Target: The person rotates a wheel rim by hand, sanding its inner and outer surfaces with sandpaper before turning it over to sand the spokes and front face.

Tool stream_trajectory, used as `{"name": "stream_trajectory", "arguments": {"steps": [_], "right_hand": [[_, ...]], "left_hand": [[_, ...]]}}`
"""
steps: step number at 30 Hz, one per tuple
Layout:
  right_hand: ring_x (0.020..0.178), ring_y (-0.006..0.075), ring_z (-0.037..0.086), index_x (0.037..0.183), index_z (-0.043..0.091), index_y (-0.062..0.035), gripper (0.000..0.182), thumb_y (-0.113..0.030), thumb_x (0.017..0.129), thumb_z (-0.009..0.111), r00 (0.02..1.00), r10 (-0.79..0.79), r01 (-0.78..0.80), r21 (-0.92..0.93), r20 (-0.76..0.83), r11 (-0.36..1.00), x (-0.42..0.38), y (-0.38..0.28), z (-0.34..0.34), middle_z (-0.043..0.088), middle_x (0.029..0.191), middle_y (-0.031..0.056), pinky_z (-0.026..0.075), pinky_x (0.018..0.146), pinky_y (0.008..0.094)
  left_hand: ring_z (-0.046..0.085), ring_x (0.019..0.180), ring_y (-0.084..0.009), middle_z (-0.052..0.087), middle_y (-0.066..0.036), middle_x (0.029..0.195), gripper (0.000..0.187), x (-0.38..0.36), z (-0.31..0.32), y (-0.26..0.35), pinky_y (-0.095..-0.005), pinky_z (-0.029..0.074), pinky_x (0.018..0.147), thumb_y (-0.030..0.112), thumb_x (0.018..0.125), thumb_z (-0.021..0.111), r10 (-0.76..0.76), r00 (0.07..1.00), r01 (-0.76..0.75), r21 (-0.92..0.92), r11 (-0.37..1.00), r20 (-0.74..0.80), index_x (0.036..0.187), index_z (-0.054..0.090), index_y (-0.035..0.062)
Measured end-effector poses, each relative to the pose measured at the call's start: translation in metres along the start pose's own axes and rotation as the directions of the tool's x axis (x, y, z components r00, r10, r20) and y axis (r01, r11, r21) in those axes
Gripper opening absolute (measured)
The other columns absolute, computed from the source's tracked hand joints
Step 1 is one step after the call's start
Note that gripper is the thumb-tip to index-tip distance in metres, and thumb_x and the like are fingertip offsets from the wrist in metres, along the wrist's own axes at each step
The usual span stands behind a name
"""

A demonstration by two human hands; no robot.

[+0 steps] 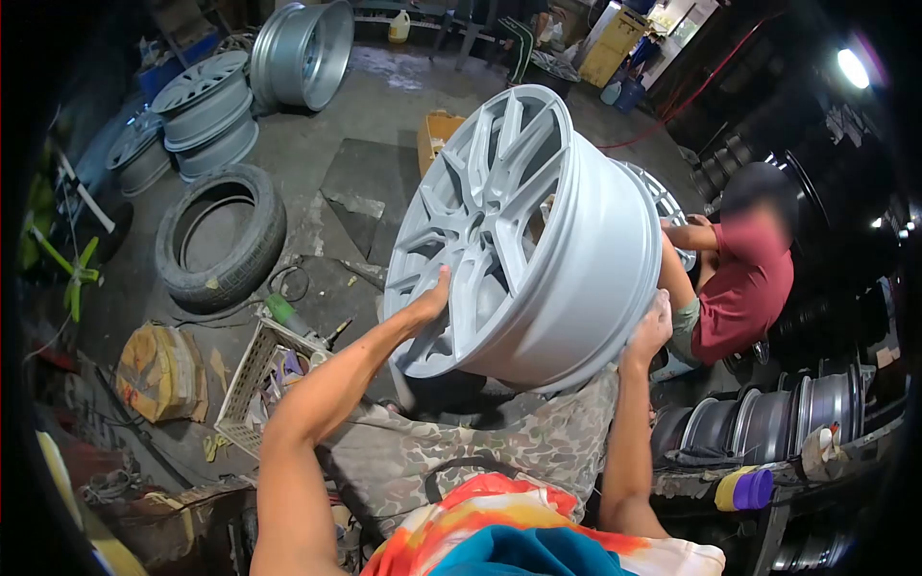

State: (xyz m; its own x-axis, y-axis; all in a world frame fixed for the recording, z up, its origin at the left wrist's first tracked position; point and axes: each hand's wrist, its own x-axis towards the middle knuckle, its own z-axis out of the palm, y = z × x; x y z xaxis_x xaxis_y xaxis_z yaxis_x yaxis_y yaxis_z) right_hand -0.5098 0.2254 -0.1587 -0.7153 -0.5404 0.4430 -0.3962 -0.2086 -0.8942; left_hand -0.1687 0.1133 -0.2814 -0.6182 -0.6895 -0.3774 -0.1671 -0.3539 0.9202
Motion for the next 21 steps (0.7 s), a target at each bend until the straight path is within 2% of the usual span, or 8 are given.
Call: {"name": "stream_trajectory", "arguments": {"steps": [4,6,11,13,14,16,18,21], "right_hand": [[0.114,0.0264,0.062,0.123,0.063,0.0077,0.039,-0.024,0.106,0.05,0.866,-0.497,0.443,-0.395,-0.042,0.805,-0.069,-0.037,0.012,0.066,0.12,0.0187,0.047,0.099,0.0356],[0.123,0.0327,0.06,0.128,0.06,0.0081,0.035,-0.014,0.104,0.046,0.586,-0.695,0.805,-0.397,0.416,0.442,-0.099,-0.03,0.008,0.064,0.125,0.0226,0.044,0.106,0.0384],[0.121,0.0323,0.062,0.128,0.063,0.0011,0.034,-0.013,0.103,0.047,0.739,-0.494,0.65,-0.293,0.458,0.701,0.033,-0.066,0.059,0.066,0.127,0.018,0.044,0.104,0.0391],[0.106,0.0342,0.067,0.117,0.069,-0.0039,0.038,-0.029,0.105,0.044,0.753,-0.319,0.576,-0.342,0.576,0.742,0.125,-0.054,0.104,0.07,0.107,0.022,0.049,0.09,0.0378],[0.098,0.0361,0.068,0.113,0.071,-0.007,0.043,-0.039,0.103,0.045,0.619,-0.416,0.735,-0.304,0.666,0.607,0.167,-0.035,0.129,0.071,0.098,0.0222,0.049,0.084,0.0412],[0.098,0.038,0.068,0.111,0.073,-0.0103,0.048,-0.048,0.101,0.045,0.699,-0.141,0.552,-0.404,0.701,0.73,0.205,-0.023,0.174,0.071,0.099,0.0206,0.05,0.082,0.0446],[0.097,0.0402,0.068,0.111,0.072,-0.0076,0.048,-0.048,0.099,0.05,0.695,-0.273,0.556,-0.256,0.665,0.791,0.16,-0.057,0.186,0.071,0.097,0.0229,0.05,0.082,0.047],[0.119,0.0406,0.058,0.118,0.067,0.0015,0.034,-0.023,0.098,0.055,0.641,-0.509,0.716,-0.208,0.574,0.666,0.023,-0.11,0.133,0.064,0.124,0.026,0.042,0.105,0.0459]], "left_hand": [[0.019,0.152,-0.0289,0.025,-0.014,0.163,0.089,-0.026,0.0,0.019,-0.0421,0.016,0.122,0.072,0.098,0.005,0.015,0.999,-0.017,0.036,0.999,0.034,0.161,0.016,0.0102],[0.02,0.152,-0.0292,0.024,-0.015,0.163,0.089,-0.025,0.0,0.009,-0.0421,0.016,0.122,0.073,0.098,0.006,0.002,0.999,-0.005,0.064,0.998,0.048,0.161,0.015,0.0103],[0.019,0.152,-0.0311,0.019,-0.016,0.164,0.093,-0.02,-0.004,0.004,-0.0429,0.017,0.122,0.075,0.097,0.01,-0.001,0.997,-0.007,0.101,0.995,0.08,0.161,0.01,0.0082],[0.033,0.146,-0.0367,0.037,-0.023,0.156,0.093,-0.008,-0.007,-0.007,-0.0414,0.027,0.118,0.074,0.098,0.013,0.071,0.996,-0.062,0.167,0.984,-0.048,0.155,0.031,0.0033],[0.046,0.13,-0.0421,0.051,-0.028,0.136,0.084,-0.002,-0.015,-0.005,-0.0451,0.035,0.109,0.068,0.101,0.018,0.064,0.981,0.028,0.46,0.887,-0.184,0.137,0.048,-0.0012],[0.06,0.115,-0.0475,0.065,-0.033,0.116,0.081,0.0,-0.025,0.005,-0.0488,0.044,0.101,0.061,0.104,0.023,0.104,0.947,0.148,0.697,0.702,-0.306,0.119,0.066,-0.0058],[0.065,0.088,-0.0501,0.066,-0.031,0.088,0.07,-0.009,-0.024,0.025,-0.0542,0.048,0.08,0.054,0.103,0.036,0.542,0.718,-0.098,0.707,0.701,-0.438,0.088,0.069,-0.0054],[0.064,0.073,-0.0385,0.064,-0.022,0.078,0.04,-0.023,-0.024,0.068,-0.0432,0.05,0.07,0.032,0.102,0.052,0.677,0.532,-0.305,0.631,0.713,-0.508,0.089,0.065,-0.0031]]}}
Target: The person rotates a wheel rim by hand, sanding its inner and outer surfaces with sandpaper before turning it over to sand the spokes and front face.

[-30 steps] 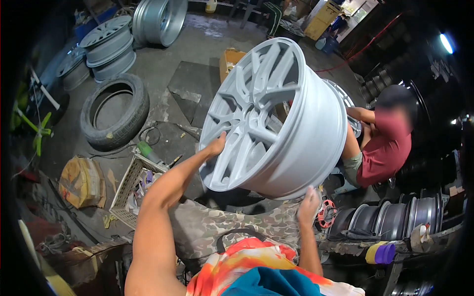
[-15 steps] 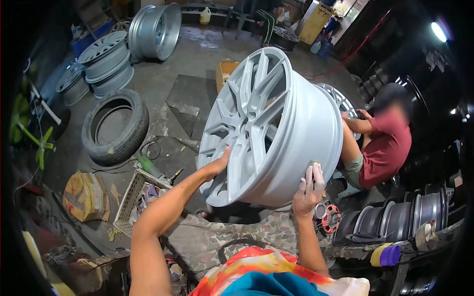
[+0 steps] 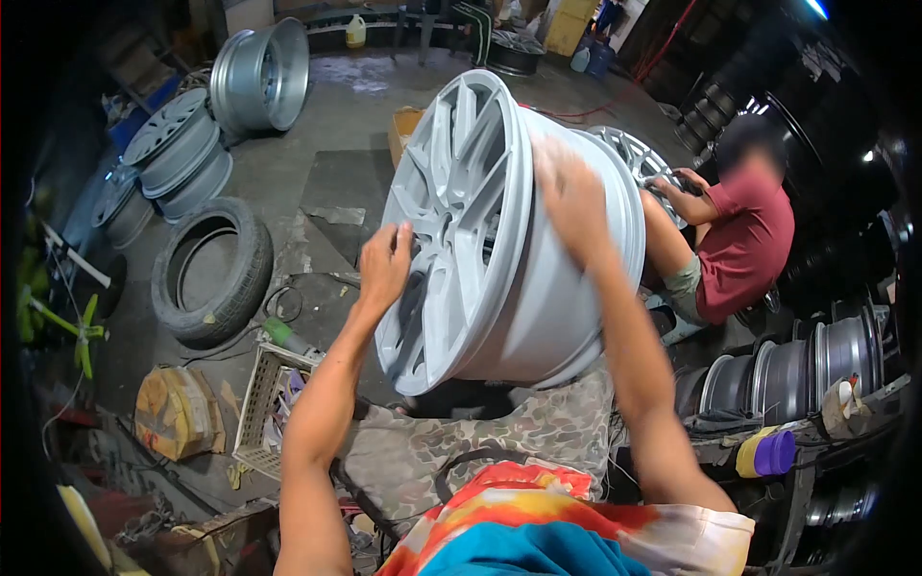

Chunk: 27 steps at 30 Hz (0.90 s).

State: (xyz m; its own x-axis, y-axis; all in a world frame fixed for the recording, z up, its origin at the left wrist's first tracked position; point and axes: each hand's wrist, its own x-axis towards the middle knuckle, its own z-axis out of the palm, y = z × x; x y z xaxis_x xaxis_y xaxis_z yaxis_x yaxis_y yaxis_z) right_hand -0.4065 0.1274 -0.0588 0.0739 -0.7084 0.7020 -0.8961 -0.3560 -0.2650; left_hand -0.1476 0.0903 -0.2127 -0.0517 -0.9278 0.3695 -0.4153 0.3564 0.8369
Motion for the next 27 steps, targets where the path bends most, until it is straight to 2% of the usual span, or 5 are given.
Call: {"name": "stream_trajectory", "arguments": {"steps": [5,9,18,22,27], "right_hand": [[0.133,0.0284,0.054,0.112,0.073,-0.0115,0.026,-0.015,0.087,0.068,0.952,-0.263,0.272,-0.045,0.156,0.961,-0.234,-0.056,0.005,0.065,0.133,0.0096,0.024,0.118,0.0559],[0.132,0.0295,0.055,0.111,0.073,-0.0134,0.022,-0.015,0.09,0.066,0.938,-0.339,0.346,-0.124,0.074,0.93,-0.144,-0.022,-0.021,0.065,0.133,0.0092,0.028,0.116,0.0554],[0.095,0.0414,0.068,0.108,0.072,-0.0039,0.047,-0.042,0.1,0.046,0.934,0.342,-0.338,-0.05,0.106,0.94,0.069,0.103,0.022,0.071,0.096,0.0225,0.051,0.084,0.0459],[0.116,0.0354,0.062,0.115,0.07,-0.0037,0.026,-0.016,0.096,0.056,0.97,-0.181,0.185,0.009,-0.165,0.983,-0.059,0.0,-0.013,0.066,0.127,0.0155,0.045,0.101,0.0491],[0.136,0.0154,0.05,0.126,0.068,-0.0218,0.042,-0.021,0.084,0.074,0.906,-0.339,0.369,-0.079,0.252,0.926,-0.278,-0.01,-0.015,0.059,0.14,-0.0065,0.027,0.12,0.0495]], "left_hand": [[0.064,0.077,-0.0304,0.063,-0.017,0.084,0.027,0.017,-0.007,0.069,-0.0378,0.049,0.074,0.022,0.1,0.058,0.222,0.965,-0.247,-0.197,0.949,-0.138,0.095,0.064,-0.0036],[0.065,0.085,-0.0271,0.066,-0.017,0.093,0.026,0.039,0.004,0.105,-0.0364,0.05,0.079,0.022,0.099,0.059,0.365,0.927,-0.374,-0.248,0.894,-0.083,0.099,0.066,-0.0034],[0.061,0.116,-0.0288,0.068,-0.023,0.115,0.072,0.057,0.034,0.107,-0.0345,0.041,0.102,0.056,0.105,0.036,0.221,0.933,-0.103,-0.378,0.92,0.283,0.126,0.061,-0.008],[0.046,0.135,-0.0308,0.049,-0.025,0.143,0.096,0.082,0.059,0.096,-0.0346,0.031,0.114,0.071,0.1,0.023,0.051,0.921,0.205,-0.592,0.779,0.386,0.143,0.043,-0.0126],[0.038,0.141,-0.0294,0.039,-0.023,0.153,0.089,0.076,0.065,0.117,-0.0332,0.025,0.119,0.066,0.102,0.032,0.072,0.947,0.17,-0.675,0.718,0.314,0.15,0.033,-0.009]]}}
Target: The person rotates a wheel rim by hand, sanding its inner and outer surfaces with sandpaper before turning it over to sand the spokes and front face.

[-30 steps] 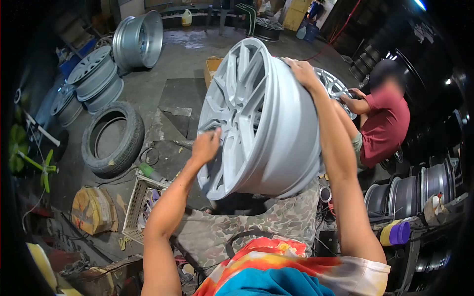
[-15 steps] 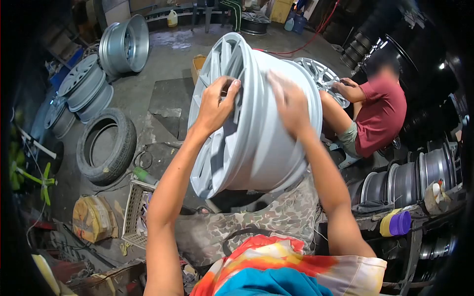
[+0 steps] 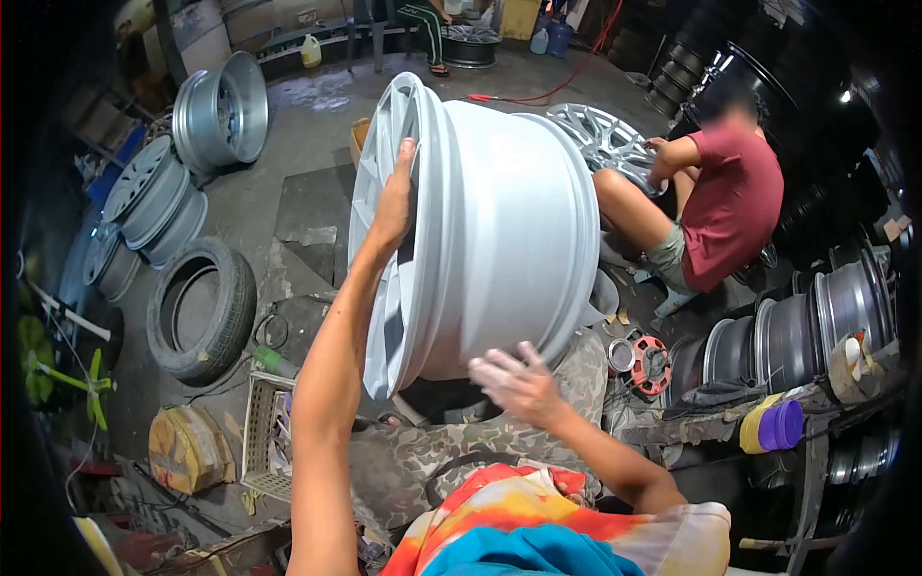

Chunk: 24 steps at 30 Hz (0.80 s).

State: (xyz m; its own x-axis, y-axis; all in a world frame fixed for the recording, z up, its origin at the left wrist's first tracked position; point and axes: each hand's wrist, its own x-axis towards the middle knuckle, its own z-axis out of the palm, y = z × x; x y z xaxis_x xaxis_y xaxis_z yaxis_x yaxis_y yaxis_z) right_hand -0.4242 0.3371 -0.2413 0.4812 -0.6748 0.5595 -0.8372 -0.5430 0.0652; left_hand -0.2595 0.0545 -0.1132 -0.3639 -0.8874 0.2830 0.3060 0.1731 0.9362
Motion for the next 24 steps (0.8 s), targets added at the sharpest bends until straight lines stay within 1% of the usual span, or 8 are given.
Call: {"name": "stream_trajectory", "arguments": {"steps": [1,7,10,13,15,16,20,24], "right_hand": [[0.136,0.0191,0.049,0.128,0.067,-0.0197,0.042,-0.02,0.086,0.072,0.998,0.022,-0.022,-0.003,-0.055,1.0,-0.008,0.021,-0.006,0.056,0.144,-0.0033,0.026,0.12,0.0502],[0.122,0.0354,0.058,0.12,0.066,0.0011,0.031,-0.015,0.099,0.049,0.928,0.265,-0.281,-0.027,-0.262,0.959,0.144,0.179,-0.068,0.064,0.128,0.0201,0.034,0.113,0.0538],[0.099,0.0417,0.066,0.107,0.069,0.0,0.036,-0.024,0.102,0.043,0.773,0.617,-0.628,0.041,0.147,0.777,0.232,0.233,-0.067,0.071,0.104,0.0212,0.035,0.109,0.0561],[0.107,0.041,0.063,0.114,0.068,-0.001,0.038,-0.025,0.103,0.04,0.798,0.602,-0.602,0.073,0.03,0.795,0.237,0.214,-0.046,0.068,0.113,0.0218,0.033,0.109,0.0583],[0.121,0.0389,0.058,0.123,0.065,-0.0012,0.039,-0.025,0.102,0.042,0.865,0.466,-0.415,0.254,-0.189,0.874,0.197,0.139,-0.052,0.064,0.128,0.0208,0.031,0.109,0.0598],[0.135,0.0358,0.05,0.13,0.062,-0.0029,0.039,-0.021,0.099,0.049,0.897,0.265,-0.225,0.151,-0.355,0.963,0.165,0.103,-0.042,0.058,0.141,0.016,0.029,0.113,0.0583],[0.134,0.0252,0.053,0.128,0.066,-0.0121,0.036,-0.014,0.092,0.061,0.991,-0.042,0.054,0.089,-0.131,0.995,0.028,0.005,-0.001,0.061,0.139,0.0076,0.024,0.12,0.0535],[0.135,0.0268,0.052,0.131,0.064,-0.0099,0.037,-0.016,0.095,0.058,0.955,0.175,-0.185,-0.02,-0.238,0.983,0.071,0.084,-0.049,0.06,0.139,0.0107,0.025,0.118,0.0552]], "left_hand": [[0.039,0.141,-0.0284,0.04,-0.022,0.152,0.088,0.001,0.0,-0.008,-0.033,0.024,0.119,0.064,0.102,0.033,0.069,0.993,-0.063,0.06,0.996,-0.1,0.15,0.034,-0.0089],[0.062,0.109,-0.0181,0.062,-0.015,0.124,0.072,-0.006,0.007,0.0,-0.0294,0.047,0.097,0.056,0.105,0.035,-0.069,0.997,0.072,-0.081,0.994,0.031,0.136,0.052,-0.0057],[0.063,0.108,-0.0171,0.064,-0.015,0.12,0.07,-0.005,0.002,0.001,-0.0288,0.049,0.096,0.055,0.105,0.033,-0.121,0.992,0.116,-0.128,0.985,-0.035,0.136,0.053,-0.004],[0.063,0.108,-0.0166,0.064,-0.014,0.121,0.068,-0.013,-0.003,0.007,-0.0295,0.05,0.095,0.054,0.106,0.031,-0.132,0.991,0.133,-0.088,0.987,0.02,0.136,0.053,-0.0026],[0.064,0.106,-0.016,0.064,-0.013,0.118,0.066,-0.012,-0.003,0.003,-0.03,0.051,0.093,0.052,0.106,0.028,-0.068,0.998,0.068,-0.045,0.997,0.003,0.135,0.054,-0.0006],[0.064,0.104,-0.0157,0.064,-0.012,0.116,0.064,-0.01,-0.006,-0.006,-0.0294,0.051,0.092,0.052,0.106,0.028,-0.026,1.0,0.027,-0.074,0.997,0.015,0.134,0.055,0.0002],[0.064,0.102,-0.0157,0.065,-0.011,0.114,0.061,-0.008,0.001,-0.004,-0.0292,0.052,0.091,0.049,0.107,0.028,-0.04,0.999,0.044,-0.126,0.991,0.032,0.135,0.054,0.0011],[0.064,0.099,-0.0174,0.065,-0.012,0.113,0.063,-0.012,0.003,-0.003,-0.0301,0.052,0.089,0.05,0.107,0.026,-0.061,0.998,0.061,-0.006,0.998,0.016,0.134,0.054,-0.0003]]}}
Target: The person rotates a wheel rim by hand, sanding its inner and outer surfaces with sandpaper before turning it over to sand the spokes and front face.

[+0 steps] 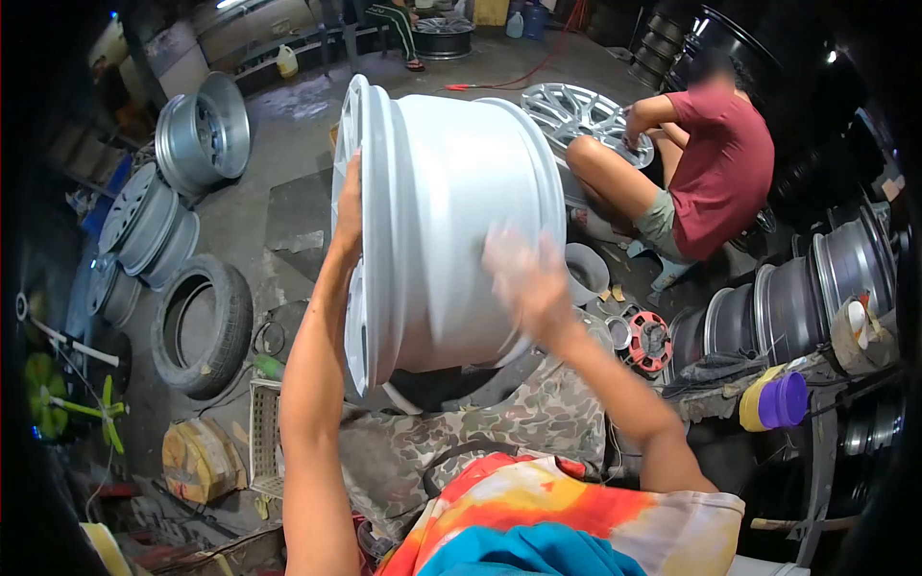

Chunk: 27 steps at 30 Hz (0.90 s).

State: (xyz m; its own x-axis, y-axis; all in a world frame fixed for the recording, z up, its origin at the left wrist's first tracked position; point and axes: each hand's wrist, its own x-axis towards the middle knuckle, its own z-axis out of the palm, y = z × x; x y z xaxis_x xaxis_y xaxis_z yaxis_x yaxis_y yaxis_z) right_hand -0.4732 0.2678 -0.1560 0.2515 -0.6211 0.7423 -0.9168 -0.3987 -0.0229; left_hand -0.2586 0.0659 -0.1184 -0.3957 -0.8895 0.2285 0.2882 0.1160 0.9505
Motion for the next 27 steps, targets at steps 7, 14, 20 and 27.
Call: {"name": "stream_trajectory", "arguments": {"steps": [7,14,20,27], "right_hand": [[0.12,0.0353,0.057,0.125,0.067,-0.0038,0.034,-0.021,0.101,0.049,0.96,0.273,-0.275,0.032,0.057,0.961,0.108,0.105,0.0,0.065,0.13,0.012,0.039,0.108,0.048],[0.115,0.0294,0.061,0.117,0.071,-0.004,0.031,-0.006,0.087,0.067,0.956,0.281,-0.29,-0.148,-0.08,0.946,-0.12,-0.039,0.005,0.065,0.13,0.0055,0.053,0.095,0.0378],[0.117,0.032,0.06,0.116,0.072,-0.0053,0.027,-0.01,0.091,0.062,0.975,0.177,-0.206,-0.245,-0.134,0.947,-0.012,0.035,-0.02,0.065,0.13,0.0068,0.05,0.099,0.0418],[0.099,0.0242,0.067,0.114,0.068,0.0036,0.032,-0.021,0.104,0.05,0.594,0.794,-0.681,0.605,0.126,0.413,0.096,0.137,-0.003,0.068,0.118,0.0146,0.053,0.09,0.0353]], "left_hand": [[0.064,0.094,-0.0175,0.066,-0.009,0.109,0.057,0.01,-0.02,-0.006,-0.0308,0.051,0.085,0.046,0.106,0.03,0.047,0.999,-0.047,0.012,0.999,-0.003,0.13,0.058,0.0025],[0.063,0.091,-0.0155,0.066,-0.008,0.104,0.06,0.006,-0.011,-0.009,-0.03,0.051,0.08,0.049,0.105,0.031,-0.017,0.999,0.016,-0.012,1.0,-0.029,0.125,0.059,-0.0005],[0.063,0.093,-0.0145,0.067,-0.007,0.106,0.058,0.002,-0.005,-0.001,-0.0288,0.05,0.083,0.049,0.105,0.031,0.054,0.998,-0.053,0.034,0.998,-0.042,0.126,0.06,0.0036],[0.063,0.092,-0.0146,0.066,-0.007,0.105,0.056,0.007,-0.021,-0.008,-0.0292,0.05,0.084,0.047,0.105,0.031,0.029,1.0,-0.029,0.041,0.999,0.007,0.124,0.061,0.0033]]}}
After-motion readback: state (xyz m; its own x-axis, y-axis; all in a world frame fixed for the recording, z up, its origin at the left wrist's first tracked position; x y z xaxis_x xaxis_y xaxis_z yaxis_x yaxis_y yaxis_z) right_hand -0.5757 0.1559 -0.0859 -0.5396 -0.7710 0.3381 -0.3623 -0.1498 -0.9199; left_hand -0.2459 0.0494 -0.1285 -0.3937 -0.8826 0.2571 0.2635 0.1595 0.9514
